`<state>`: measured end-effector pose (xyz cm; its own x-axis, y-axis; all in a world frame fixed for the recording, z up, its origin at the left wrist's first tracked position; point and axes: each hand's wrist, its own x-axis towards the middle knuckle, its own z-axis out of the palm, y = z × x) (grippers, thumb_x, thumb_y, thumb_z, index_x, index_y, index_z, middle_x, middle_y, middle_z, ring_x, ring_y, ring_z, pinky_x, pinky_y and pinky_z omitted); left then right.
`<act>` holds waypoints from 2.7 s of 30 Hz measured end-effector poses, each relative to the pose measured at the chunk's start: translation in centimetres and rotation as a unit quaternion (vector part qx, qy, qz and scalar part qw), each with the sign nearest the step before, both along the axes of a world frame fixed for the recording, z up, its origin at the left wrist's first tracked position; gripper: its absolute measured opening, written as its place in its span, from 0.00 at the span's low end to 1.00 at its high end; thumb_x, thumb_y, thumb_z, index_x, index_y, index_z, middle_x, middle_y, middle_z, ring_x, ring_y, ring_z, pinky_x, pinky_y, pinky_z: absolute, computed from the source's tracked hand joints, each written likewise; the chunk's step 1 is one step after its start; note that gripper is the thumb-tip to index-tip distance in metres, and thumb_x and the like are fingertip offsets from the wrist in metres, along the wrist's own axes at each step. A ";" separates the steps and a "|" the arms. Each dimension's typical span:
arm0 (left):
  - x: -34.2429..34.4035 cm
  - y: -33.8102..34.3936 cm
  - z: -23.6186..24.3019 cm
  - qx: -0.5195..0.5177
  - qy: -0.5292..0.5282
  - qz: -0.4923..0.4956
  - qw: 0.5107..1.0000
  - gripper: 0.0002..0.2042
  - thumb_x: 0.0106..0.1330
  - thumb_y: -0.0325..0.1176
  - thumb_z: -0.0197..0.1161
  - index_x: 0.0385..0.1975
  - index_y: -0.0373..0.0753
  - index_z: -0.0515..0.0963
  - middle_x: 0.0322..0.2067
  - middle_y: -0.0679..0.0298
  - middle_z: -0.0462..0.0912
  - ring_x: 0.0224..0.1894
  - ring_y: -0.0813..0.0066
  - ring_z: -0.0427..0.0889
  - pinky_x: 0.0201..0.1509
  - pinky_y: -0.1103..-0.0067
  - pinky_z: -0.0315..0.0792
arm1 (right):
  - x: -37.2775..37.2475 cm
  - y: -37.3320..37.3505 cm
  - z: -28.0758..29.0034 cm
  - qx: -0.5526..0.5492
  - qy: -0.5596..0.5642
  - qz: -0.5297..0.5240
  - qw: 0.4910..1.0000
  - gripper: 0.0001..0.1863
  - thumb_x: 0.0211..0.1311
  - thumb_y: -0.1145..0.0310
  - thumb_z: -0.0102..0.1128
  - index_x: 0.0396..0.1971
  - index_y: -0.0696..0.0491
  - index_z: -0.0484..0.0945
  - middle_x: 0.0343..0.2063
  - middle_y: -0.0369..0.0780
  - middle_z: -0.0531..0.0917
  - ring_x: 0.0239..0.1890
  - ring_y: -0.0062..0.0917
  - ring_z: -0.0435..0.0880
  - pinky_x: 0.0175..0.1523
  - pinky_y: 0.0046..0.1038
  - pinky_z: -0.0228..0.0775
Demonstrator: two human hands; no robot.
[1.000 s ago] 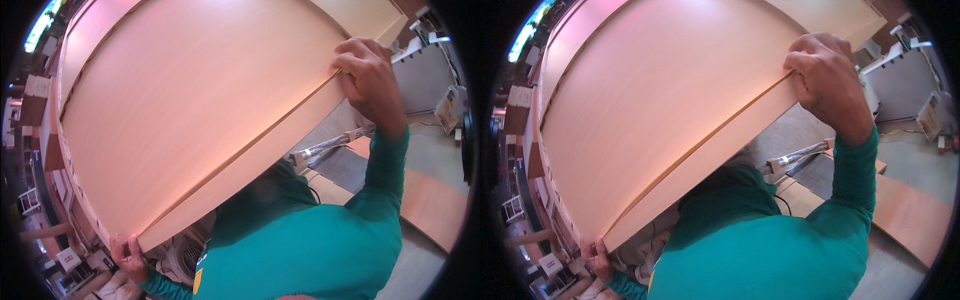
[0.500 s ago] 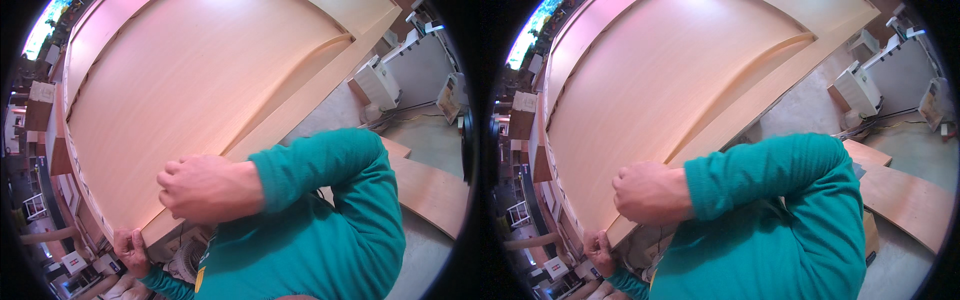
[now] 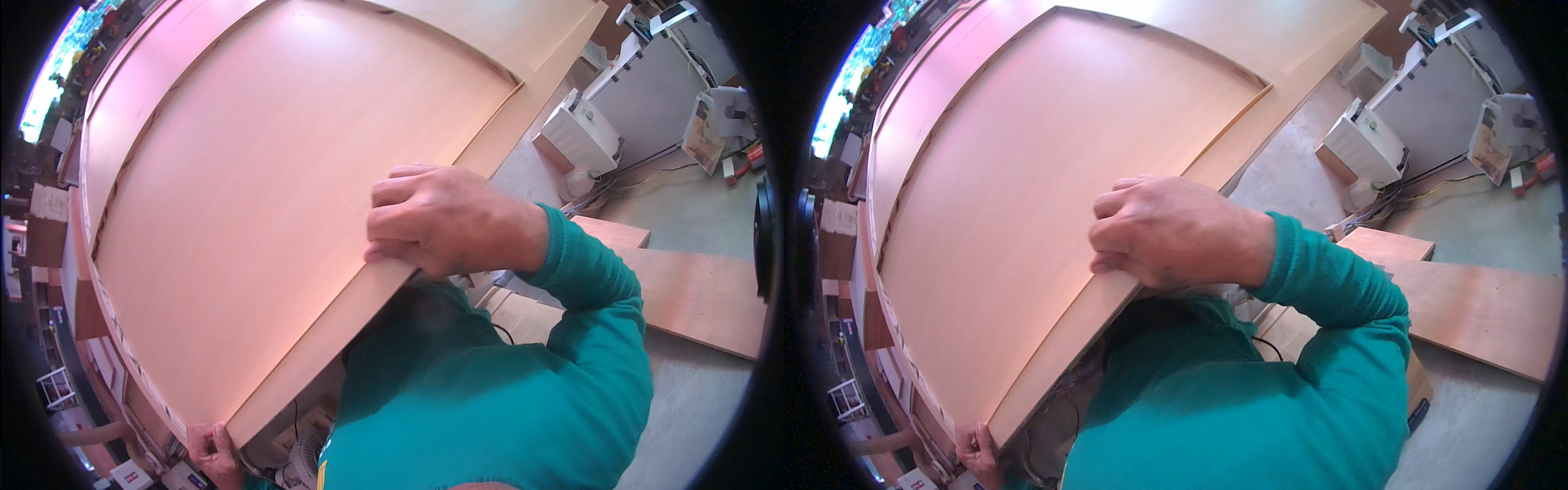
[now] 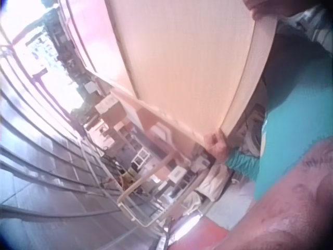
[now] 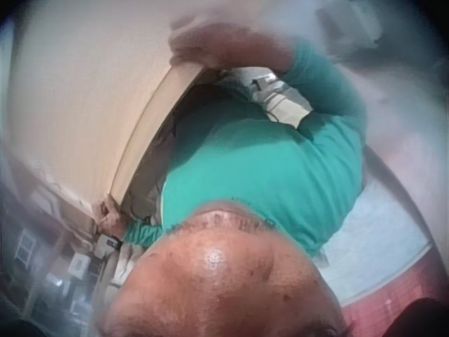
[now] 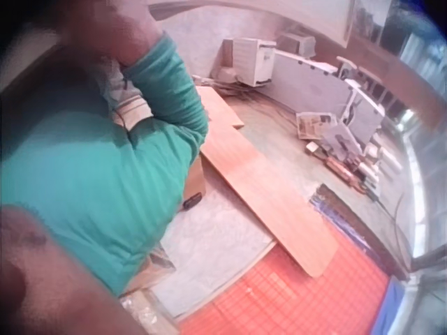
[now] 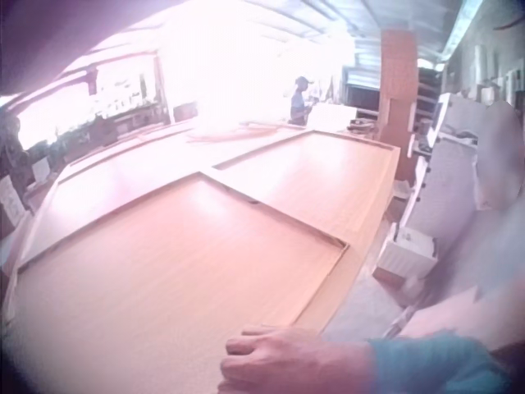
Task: The person applies a thin strip of wood veneer to the edge of a large curved wooden panel. They measure, cut, and fit the veneer strip along the panel's edge, then press it into place.
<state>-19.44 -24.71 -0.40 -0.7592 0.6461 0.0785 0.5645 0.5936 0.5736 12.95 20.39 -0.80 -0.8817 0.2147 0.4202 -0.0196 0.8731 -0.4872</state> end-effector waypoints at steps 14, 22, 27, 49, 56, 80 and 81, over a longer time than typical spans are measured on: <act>-1.3 0.7 -0.4 -0.060 0.088 0.057 0.993 0.13 0.78 0.36 0.72 0.31 0.39 0.81 0.21 0.64 0.73 0.25 0.70 0.68 0.29 0.69 0.63 | 7.7 11.3 0.1 -0.156 -0.037 0.100 0.982 0.07 0.63 0.69 0.64 0.31 0.58 0.81 0.38 0.45 0.81 0.45 0.41 0.86 0.50 0.40 0.85; -1.6 -1.9 -0.9 -0.110 0.163 0.123 0.973 0.12 0.77 0.40 0.72 0.35 0.38 0.84 0.30 0.61 0.83 0.33 0.68 0.80 0.37 0.64 0.67 | 8.3 12.1 -0.6 -0.149 0.019 0.116 0.982 0.11 0.62 0.67 0.65 0.34 0.62 0.84 0.36 0.43 0.82 0.42 0.35 0.86 0.48 0.35 0.83; -3.4 -5.4 -1.3 -0.088 0.062 0.208 0.972 0.22 0.86 0.42 0.60 0.26 0.35 0.73 0.23 0.68 0.70 0.31 0.76 0.68 0.37 0.74 0.63 | 8.6 14.6 0.8 -0.224 -0.055 0.172 0.958 0.21 0.65 0.69 0.65 0.52 0.70 0.83 0.52 0.51 0.84 0.54 0.38 0.86 0.62 0.34 0.82; -5.5 -10.2 0.0 -0.227 0.055 0.272 0.934 0.18 0.85 0.42 0.64 0.37 0.33 0.84 0.28 0.66 0.78 0.34 0.75 0.73 0.40 0.73 0.68 | 8.3 17.7 2.4 -0.337 -0.175 0.172 0.909 0.19 0.71 0.70 0.63 0.54 0.68 0.83 0.53 0.52 0.84 0.54 0.37 0.85 0.62 0.35 0.80; -6.8 -10.5 0.8 -0.219 0.034 0.263 0.939 0.18 0.84 0.44 0.64 0.43 0.32 0.87 0.32 0.57 0.83 0.36 0.67 0.79 0.46 0.67 0.74 | 9.2 15.7 1.3 -0.328 -0.147 0.131 0.924 0.17 0.59 0.66 0.67 0.44 0.62 0.82 0.48 0.43 0.80 0.53 0.33 0.81 0.56 0.33 0.78; -5.6 -9.6 1.3 -0.307 0.147 0.358 0.870 0.22 0.82 0.49 0.69 0.55 0.32 0.92 0.46 0.56 0.96 0.46 0.68 0.91 0.55 0.72 0.83 | 8.8 16.7 2.2 -0.294 -0.150 0.088 0.940 0.14 0.72 0.71 0.68 0.50 0.64 0.86 0.50 0.46 0.87 0.46 0.29 0.86 0.50 0.29 0.79; -4.6 -7.5 0.5 -0.296 0.115 0.373 0.872 0.22 0.82 0.48 0.69 0.55 0.31 0.91 0.47 0.54 0.96 0.48 0.66 0.92 0.56 0.71 0.84 | 8.4 16.3 2.3 -0.299 -0.152 0.084 0.938 0.14 0.72 0.71 0.68 0.50 0.64 0.86 0.50 0.47 0.87 0.45 0.30 0.86 0.49 0.29 0.79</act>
<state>-24.02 -32.21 0.13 -0.9937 -0.0408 0.1044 -0.0448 0.9983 -0.0363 21.34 36.64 1.45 -0.9839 0.1788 -0.0068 0.0860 0.4396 -0.8941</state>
